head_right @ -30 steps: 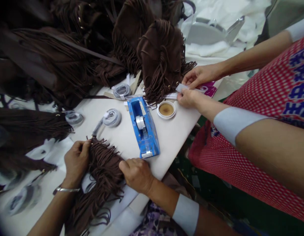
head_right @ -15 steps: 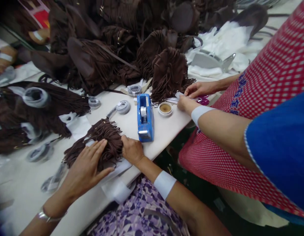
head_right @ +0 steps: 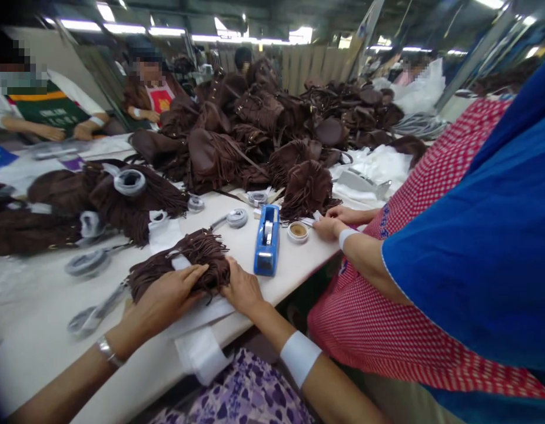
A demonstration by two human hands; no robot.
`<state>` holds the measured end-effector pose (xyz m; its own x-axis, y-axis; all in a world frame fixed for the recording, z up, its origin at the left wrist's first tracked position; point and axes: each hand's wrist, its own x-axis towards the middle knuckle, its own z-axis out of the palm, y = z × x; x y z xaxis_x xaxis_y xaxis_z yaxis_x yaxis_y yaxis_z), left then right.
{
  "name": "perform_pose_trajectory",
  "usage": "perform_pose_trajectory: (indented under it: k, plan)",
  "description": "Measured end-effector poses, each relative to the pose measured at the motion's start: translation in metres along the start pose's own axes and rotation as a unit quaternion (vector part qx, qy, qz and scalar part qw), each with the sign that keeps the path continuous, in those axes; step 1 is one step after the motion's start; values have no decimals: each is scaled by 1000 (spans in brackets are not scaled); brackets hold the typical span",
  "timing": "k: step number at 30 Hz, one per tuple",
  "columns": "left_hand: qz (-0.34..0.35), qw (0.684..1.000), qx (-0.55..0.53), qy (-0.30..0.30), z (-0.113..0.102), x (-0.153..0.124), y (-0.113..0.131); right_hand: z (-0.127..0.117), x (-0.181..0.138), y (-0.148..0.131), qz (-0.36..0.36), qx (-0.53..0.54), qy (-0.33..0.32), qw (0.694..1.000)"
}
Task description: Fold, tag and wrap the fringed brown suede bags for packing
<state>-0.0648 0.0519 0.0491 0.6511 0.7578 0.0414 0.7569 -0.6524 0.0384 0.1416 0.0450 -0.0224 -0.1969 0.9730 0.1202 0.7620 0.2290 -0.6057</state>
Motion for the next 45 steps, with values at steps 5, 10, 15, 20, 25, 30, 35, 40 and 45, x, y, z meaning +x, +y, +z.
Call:
perform_pose_trajectory:
  k: [5, 10, 15, 20, 25, 30, 35, 40, 45]
  plan:
    - [-34, 994, -102, -6, -8, 6, 3, -9, 0, -10, -16, 36, 1, 999]
    - [-94, 981, -166, -22, -17, 26, -1, -18, 12, -17, 34, 275, -28, 960]
    - [-162, 954, -247, -47, -14, 59, -26, -24, 38, -25, 222, 589, -71, 774]
    - [-247, 918, -308, -21, -10, 65, -45, -35, 47, -35, 226, 657, 20, 719]
    - [-337, 908, -185, 168, -35, 23, -24, -37, 3, -36, 99, 403, 156, 896]
    - [-105, 987, -49, 114, -23, -16, 9, -17, -45, -29, 1, 50, 85, 995]
    - [-113, 993, -13, 36, 4, -17, 6, 2, -47, -31, 61, -82, 14, 995]
    - [-189, 979, -74, -3, -5, -11, 3, 0, -47, -25, 88, 44, 16, 995]
    - [-217, 970, -108, 4, -10, -13, 1, -1, -41, -12, 118, 294, -23, 948]
